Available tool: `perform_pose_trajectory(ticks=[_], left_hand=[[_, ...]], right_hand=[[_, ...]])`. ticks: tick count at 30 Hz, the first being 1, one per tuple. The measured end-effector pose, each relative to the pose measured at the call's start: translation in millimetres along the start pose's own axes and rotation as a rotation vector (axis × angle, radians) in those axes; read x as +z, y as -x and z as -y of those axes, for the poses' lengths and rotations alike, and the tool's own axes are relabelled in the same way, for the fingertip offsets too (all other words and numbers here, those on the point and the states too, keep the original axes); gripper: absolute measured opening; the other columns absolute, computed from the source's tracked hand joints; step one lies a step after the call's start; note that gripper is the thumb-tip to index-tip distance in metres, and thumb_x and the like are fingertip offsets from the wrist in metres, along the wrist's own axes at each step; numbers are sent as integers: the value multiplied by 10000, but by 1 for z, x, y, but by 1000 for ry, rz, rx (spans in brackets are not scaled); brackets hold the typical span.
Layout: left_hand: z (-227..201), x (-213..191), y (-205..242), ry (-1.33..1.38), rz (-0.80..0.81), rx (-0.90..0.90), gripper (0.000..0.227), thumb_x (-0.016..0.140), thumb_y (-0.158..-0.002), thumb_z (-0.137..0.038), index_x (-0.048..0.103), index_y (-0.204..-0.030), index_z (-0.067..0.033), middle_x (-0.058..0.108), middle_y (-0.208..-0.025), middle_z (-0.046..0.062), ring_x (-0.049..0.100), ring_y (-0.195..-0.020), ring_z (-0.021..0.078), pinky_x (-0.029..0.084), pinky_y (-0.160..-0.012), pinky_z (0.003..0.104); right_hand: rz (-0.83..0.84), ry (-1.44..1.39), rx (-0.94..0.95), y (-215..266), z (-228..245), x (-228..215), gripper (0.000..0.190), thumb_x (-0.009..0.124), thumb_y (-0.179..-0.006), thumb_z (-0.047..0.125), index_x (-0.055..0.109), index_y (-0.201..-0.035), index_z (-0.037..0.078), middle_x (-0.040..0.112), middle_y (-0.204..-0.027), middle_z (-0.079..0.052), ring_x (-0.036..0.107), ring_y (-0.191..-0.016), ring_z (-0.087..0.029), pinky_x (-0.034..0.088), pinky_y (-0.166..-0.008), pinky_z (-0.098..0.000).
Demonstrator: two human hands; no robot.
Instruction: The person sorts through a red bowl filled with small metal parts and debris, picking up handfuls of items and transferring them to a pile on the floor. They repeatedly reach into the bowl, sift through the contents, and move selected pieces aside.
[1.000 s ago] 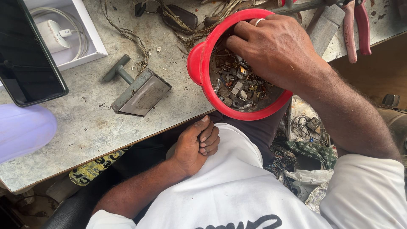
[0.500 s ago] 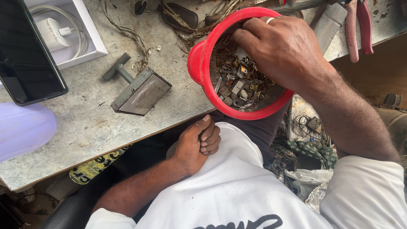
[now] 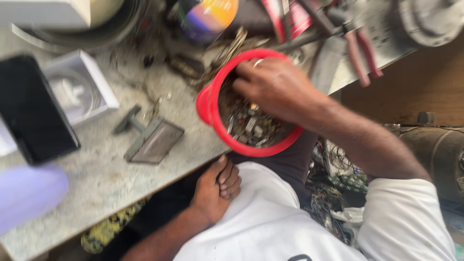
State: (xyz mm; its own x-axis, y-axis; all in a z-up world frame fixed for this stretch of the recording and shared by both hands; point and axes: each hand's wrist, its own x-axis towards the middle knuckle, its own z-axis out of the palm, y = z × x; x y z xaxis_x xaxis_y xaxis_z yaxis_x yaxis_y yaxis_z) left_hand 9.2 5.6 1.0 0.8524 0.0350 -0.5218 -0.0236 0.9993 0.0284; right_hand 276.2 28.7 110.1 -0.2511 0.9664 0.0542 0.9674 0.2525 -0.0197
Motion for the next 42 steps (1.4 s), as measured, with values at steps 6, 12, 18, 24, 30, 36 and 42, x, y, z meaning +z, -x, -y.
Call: perform_pose_trajectory(ticks=[6, 12, 18, 24, 30, 36, 42], left_hand=[[2, 6, 0, -30, -30, 41, 475, 504, -1043, -382, 376, -644, -157, 316, -566, -32, 277, -480, 101, 260, -463, 270], [5, 3, -2, -33, -50, 44, 487, 502, -1040, -389, 374, -630, -160, 318, -561, -33, 272, -470, 90, 248, -446, 265], [5, 2, -4, -53, -84, 37, 506, 491, -1044, -387, 367, -609, -159, 312, -548, -28, 271, -470, 95, 251, -450, 272], [3, 11, -5, -45, -87, 24, 501, 478, -1042, -391, 367, -611, -161, 310, -543, -24, 275, -467, 101, 253, -444, 273], [5, 4, 0, -38, -28, 36, 486, 482, -1062, -373, 371, -640, -159, 314, -567, -28, 287, -498, 99, 264, -474, 266], [5, 6, 4, -68, 9, 35, 489, 491, -1062, -386, 370, -645, -162, 317, -585, -30, 285, -513, 91, 266, -489, 256], [3, 5, 9, -70, 9, 64, 491, 489, -1066, -396, 372, -647, -167, 317, -590, -35, 275, -513, 85, 262, -485, 251]], right_hand=[[19, 69, -25, -1, 3, 6, 68, 682, -784, 116, 671, -820, 60, 636, -941, -109, 699, -756, -241, 576, -676, -395], [12, 62, -10, 0, 4, 5, 106, 680, -788, 107, 676, -874, 45, 639, -932, -128, 709, -760, -257, 581, -651, -392], [43, 48, 6, 1, 5, 18, 91, 681, -789, 128, 655, -817, 46, 639, -920, -115, 718, -777, -250, 594, -674, -399], [92, 20, 10, 3, -1, 7, 72, 678, -836, 131, 647, -832, 66, 614, -893, -108, 708, -785, -258, 591, -676, -408], [114, -112, 164, 14, -10, 0, 256, 631, -848, 91, 672, -1097, 49, 649, -1023, -123, 714, -870, -311, 586, -653, -443], [189, -93, 234, 15, -6, -2, 351, 629, -861, 118, 688, -1205, 86, 675, -1095, -113, 713, -941, -318, 585, -715, -467], [230, -58, 213, 3, 0, -4, 290, 623, -891, 88, 684, -1173, 61, 675, -1126, -113, 712, -973, -303, 591, -722, -454]])
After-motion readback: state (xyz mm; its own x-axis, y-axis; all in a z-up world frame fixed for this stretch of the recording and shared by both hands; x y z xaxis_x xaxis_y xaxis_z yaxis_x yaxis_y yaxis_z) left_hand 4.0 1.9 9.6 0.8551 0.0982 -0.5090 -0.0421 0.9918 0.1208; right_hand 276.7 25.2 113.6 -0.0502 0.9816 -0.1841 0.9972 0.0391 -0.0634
